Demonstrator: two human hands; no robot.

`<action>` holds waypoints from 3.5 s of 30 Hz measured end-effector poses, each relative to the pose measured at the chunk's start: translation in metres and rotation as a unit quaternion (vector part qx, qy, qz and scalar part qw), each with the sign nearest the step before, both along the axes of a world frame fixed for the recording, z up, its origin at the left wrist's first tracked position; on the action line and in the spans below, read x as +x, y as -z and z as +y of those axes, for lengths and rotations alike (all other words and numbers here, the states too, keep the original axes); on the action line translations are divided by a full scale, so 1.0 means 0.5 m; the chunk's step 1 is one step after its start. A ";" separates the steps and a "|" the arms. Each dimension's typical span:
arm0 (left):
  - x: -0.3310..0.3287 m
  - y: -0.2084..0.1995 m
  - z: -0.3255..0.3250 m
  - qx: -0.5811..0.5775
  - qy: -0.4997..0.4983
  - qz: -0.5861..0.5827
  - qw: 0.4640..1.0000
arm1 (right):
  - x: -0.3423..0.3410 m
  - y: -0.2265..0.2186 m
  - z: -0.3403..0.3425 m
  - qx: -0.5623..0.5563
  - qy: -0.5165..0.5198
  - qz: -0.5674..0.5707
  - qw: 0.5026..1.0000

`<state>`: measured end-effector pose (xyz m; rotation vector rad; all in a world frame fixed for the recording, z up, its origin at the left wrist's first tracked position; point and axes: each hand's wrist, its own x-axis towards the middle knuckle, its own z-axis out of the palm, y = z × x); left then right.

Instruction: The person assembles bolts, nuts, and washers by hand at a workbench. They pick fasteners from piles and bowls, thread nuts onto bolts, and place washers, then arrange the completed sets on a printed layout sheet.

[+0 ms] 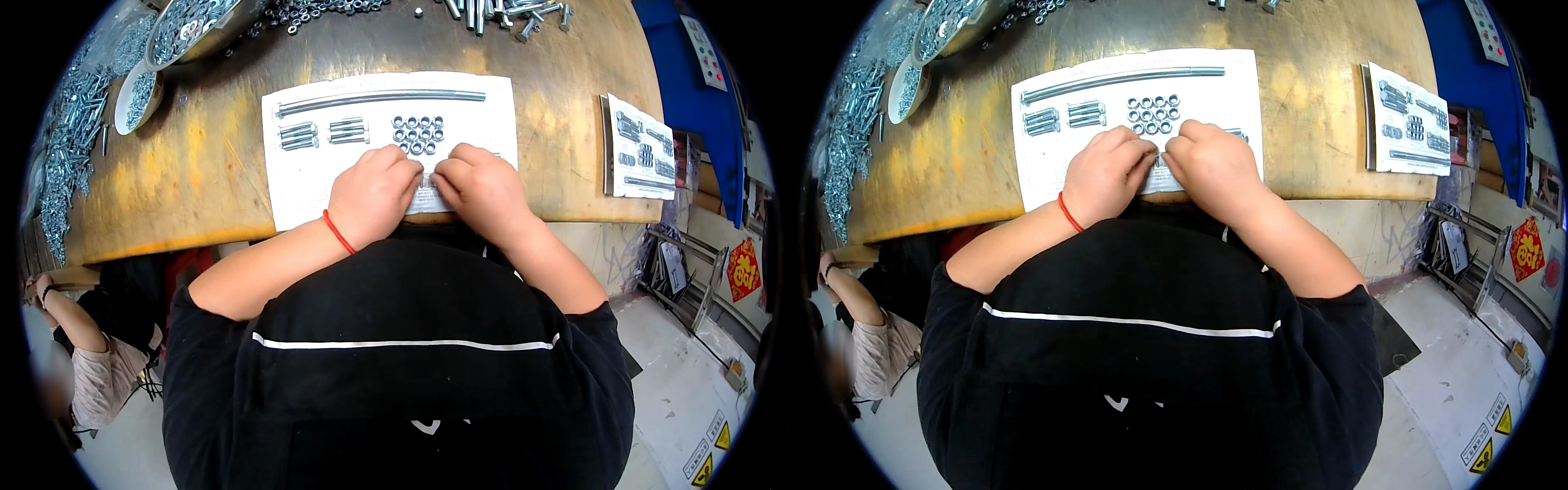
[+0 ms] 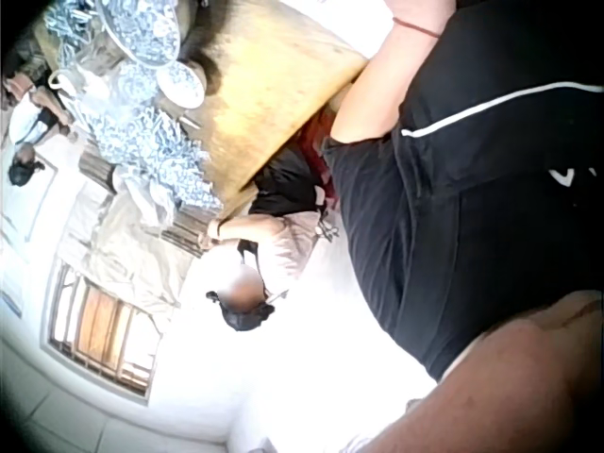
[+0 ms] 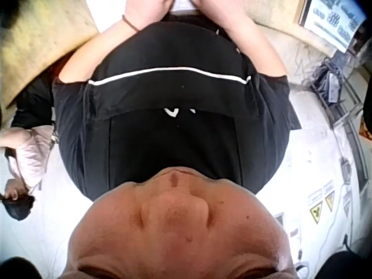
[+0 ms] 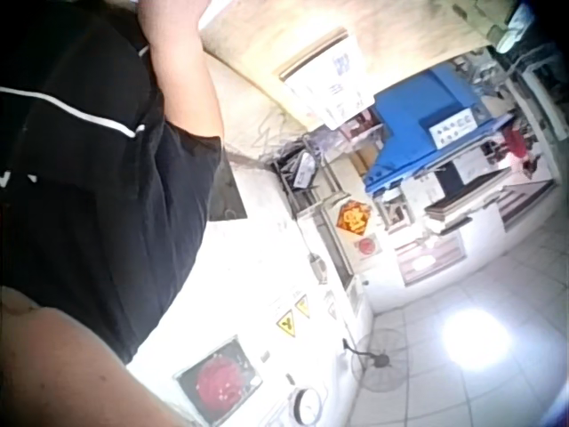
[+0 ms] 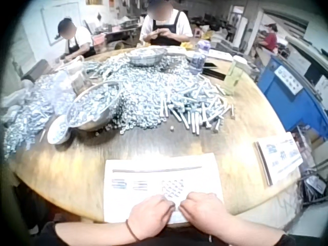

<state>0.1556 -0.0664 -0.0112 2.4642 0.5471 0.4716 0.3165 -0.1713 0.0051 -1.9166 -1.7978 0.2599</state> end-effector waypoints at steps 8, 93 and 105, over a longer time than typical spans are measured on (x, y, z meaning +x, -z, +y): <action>-0.025 -0.004 -0.016 -0.057 0.005 -0.038 0.998 | -0.004 -0.002 0.002 -0.082 -0.016 0.014 0.996; 0.114 -0.004 0.412 -0.069 -0.125 0.093 0.985 | 0.126 0.068 0.392 0.040 0.077 0.133 0.987; 0.138 -0.001 0.399 -0.058 -0.089 0.168 0.980 | 0.154 0.071 0.406 -0.035 0.069 0.040 0.996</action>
